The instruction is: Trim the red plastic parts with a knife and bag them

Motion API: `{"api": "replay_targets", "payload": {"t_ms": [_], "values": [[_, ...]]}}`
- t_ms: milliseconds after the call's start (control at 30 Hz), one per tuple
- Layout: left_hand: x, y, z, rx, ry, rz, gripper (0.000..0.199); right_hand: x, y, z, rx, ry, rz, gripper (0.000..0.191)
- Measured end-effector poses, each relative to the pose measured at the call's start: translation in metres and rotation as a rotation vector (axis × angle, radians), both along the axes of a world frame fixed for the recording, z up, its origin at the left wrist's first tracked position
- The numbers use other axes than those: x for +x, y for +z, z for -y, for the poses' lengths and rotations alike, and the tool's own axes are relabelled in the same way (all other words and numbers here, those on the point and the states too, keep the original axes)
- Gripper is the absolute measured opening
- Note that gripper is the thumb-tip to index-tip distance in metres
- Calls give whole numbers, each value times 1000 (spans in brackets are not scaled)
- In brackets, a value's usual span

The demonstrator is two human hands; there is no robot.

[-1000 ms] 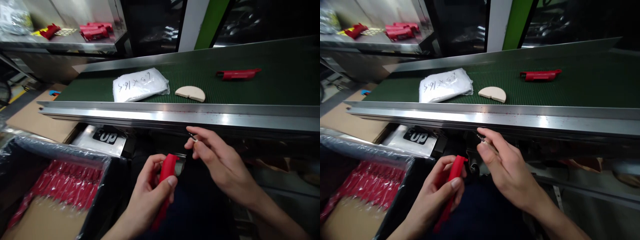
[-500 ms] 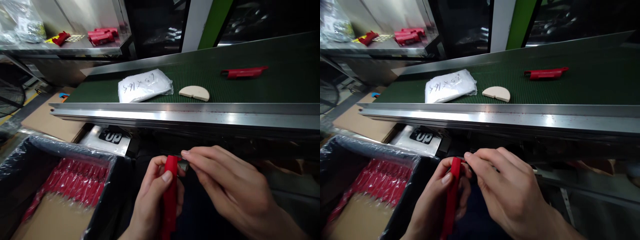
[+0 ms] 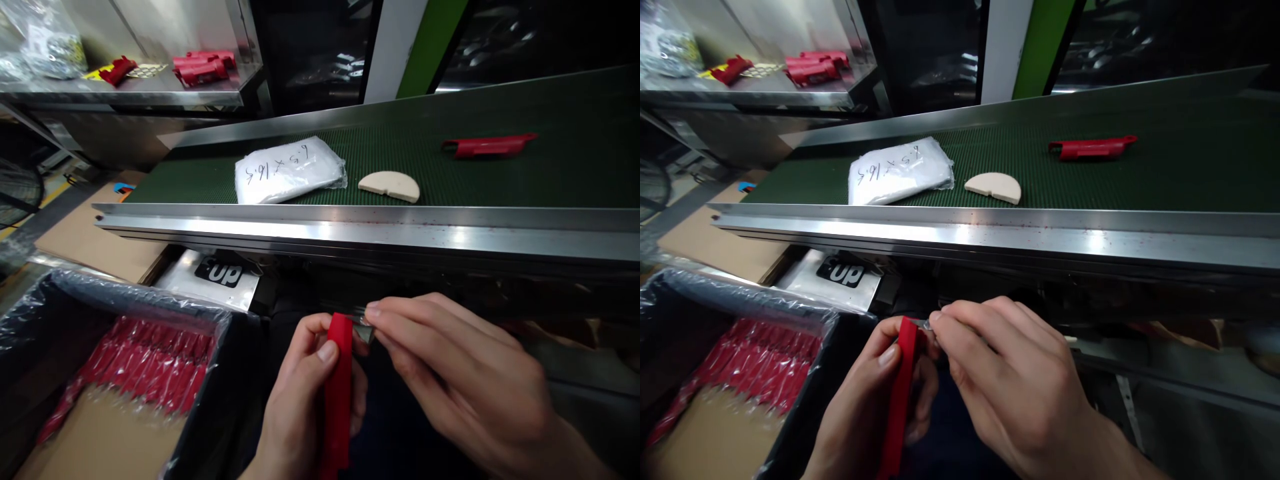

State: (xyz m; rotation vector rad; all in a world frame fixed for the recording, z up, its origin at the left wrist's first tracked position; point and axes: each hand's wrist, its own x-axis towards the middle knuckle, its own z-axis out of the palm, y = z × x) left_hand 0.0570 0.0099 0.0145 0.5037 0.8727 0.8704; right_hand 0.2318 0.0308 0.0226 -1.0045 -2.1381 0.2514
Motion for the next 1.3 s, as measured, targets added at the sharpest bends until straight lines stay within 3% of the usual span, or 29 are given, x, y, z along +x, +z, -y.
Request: {"api": "replay_targets", "payload": {"t_ms": [333, 767, 967, 1300], "values": [[1, -1, -1, 21, 26, -25, 20, -2, 0, -1, 7, 2, 14, 37], [-2, 3, -17, 4, 128, -36, 20, -12, -2, 19, -3, 31, 90, 30], [0, 5, -25, 103, 163, 1, 15, -13, -4, 27, 4, 47, 171, 27], [0, 5, -37, 37, 211, 54, 14, -10, -7, 36, 16, 66, 157, 24]]}}
